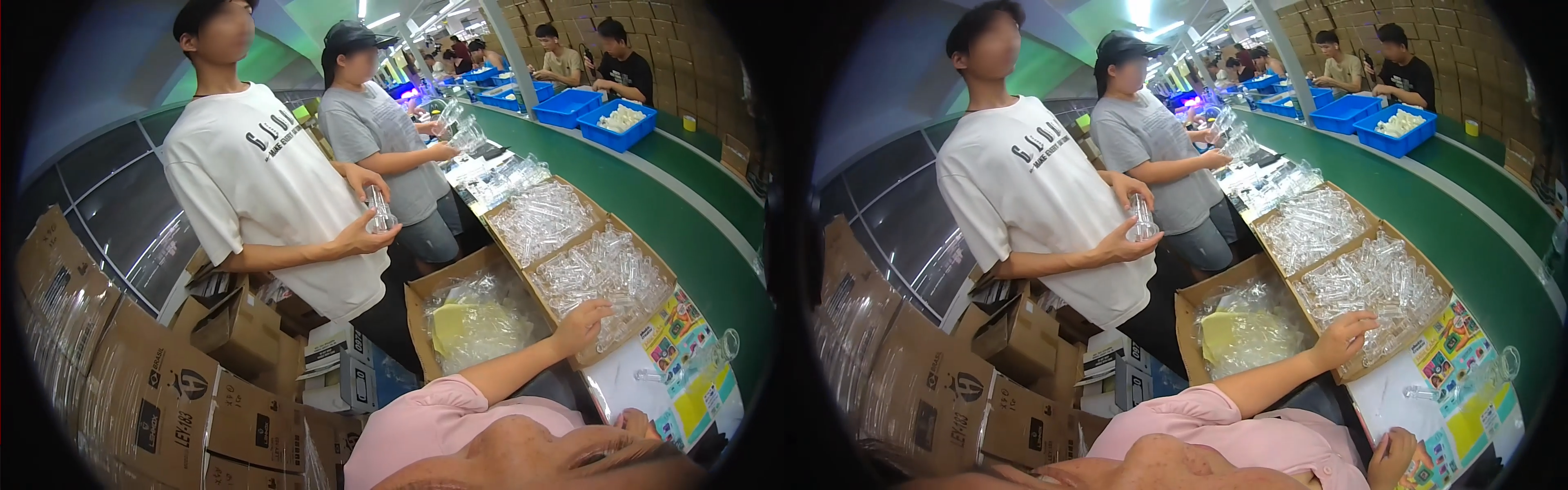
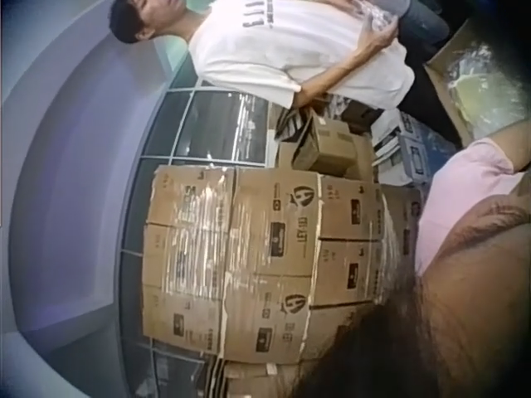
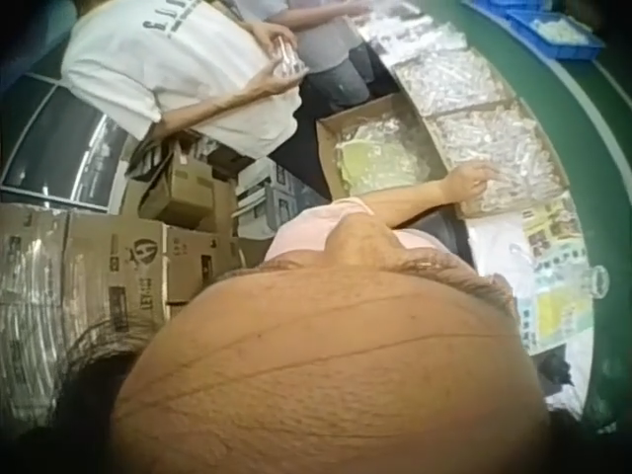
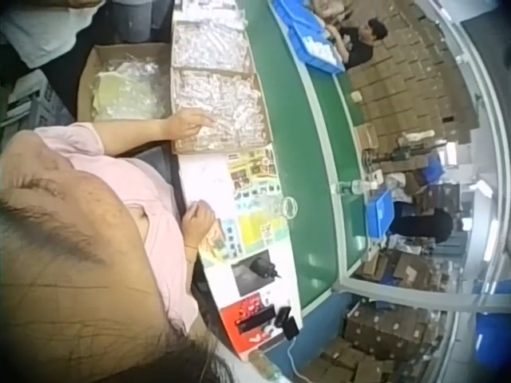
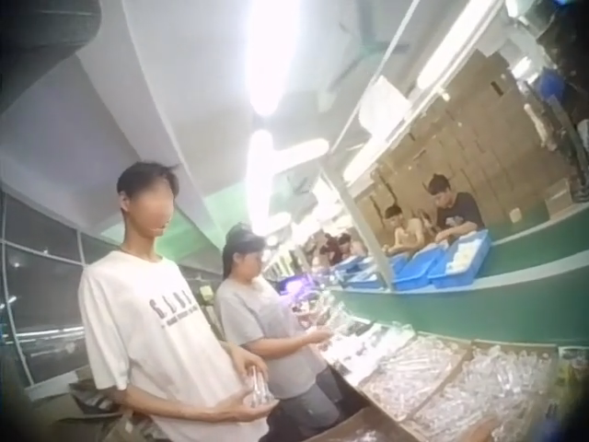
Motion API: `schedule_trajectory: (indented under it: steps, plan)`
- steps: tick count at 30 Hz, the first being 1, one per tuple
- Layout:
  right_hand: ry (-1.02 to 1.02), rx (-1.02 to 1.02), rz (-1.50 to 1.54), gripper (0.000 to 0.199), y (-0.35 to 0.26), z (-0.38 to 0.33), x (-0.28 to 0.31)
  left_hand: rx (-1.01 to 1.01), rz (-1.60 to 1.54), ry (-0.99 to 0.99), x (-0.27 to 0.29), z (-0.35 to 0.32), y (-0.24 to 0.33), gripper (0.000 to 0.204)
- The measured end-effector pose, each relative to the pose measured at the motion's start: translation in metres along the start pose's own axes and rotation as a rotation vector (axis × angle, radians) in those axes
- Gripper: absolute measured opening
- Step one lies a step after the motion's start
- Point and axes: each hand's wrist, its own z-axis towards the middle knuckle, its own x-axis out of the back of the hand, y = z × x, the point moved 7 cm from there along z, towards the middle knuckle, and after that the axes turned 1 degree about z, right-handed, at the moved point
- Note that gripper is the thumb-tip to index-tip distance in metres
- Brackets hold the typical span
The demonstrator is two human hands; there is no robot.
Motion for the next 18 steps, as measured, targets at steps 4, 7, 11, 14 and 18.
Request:
schedule_trajectory:
  steps: [4,7,11,14,18]
  plan:
    - [-0.002,0.015,0.016,0.011,0.004,0.002,-0.004,0.044,-0.021,0.011,0.006,-0.001,-0.005,0.035]
    - [-0.006,0.016,0.023,0.011,0.008,0.001,-0.005,0.031,-0.021,0.071,0.010,-0.001,-0.007,0.036]
    - [-0.005,0.007,0.029,0.010,0.024,-0.008,-0.012,-0.027,0.010,-0.005,0.005,0.000,-0.003,0.035]
    - [-0.002,0.017,0.035,0.010,0.034,-0.011,-0.016,-0.036,0.016,-0.014,0.003,0.000,-0.003,0.036]
    - [0.022,0.051,0.027,0.010,0.026,-0.009,-0.013,-0.052,0.021,-0.010,0.003,-0.003,-0.004,0.037]
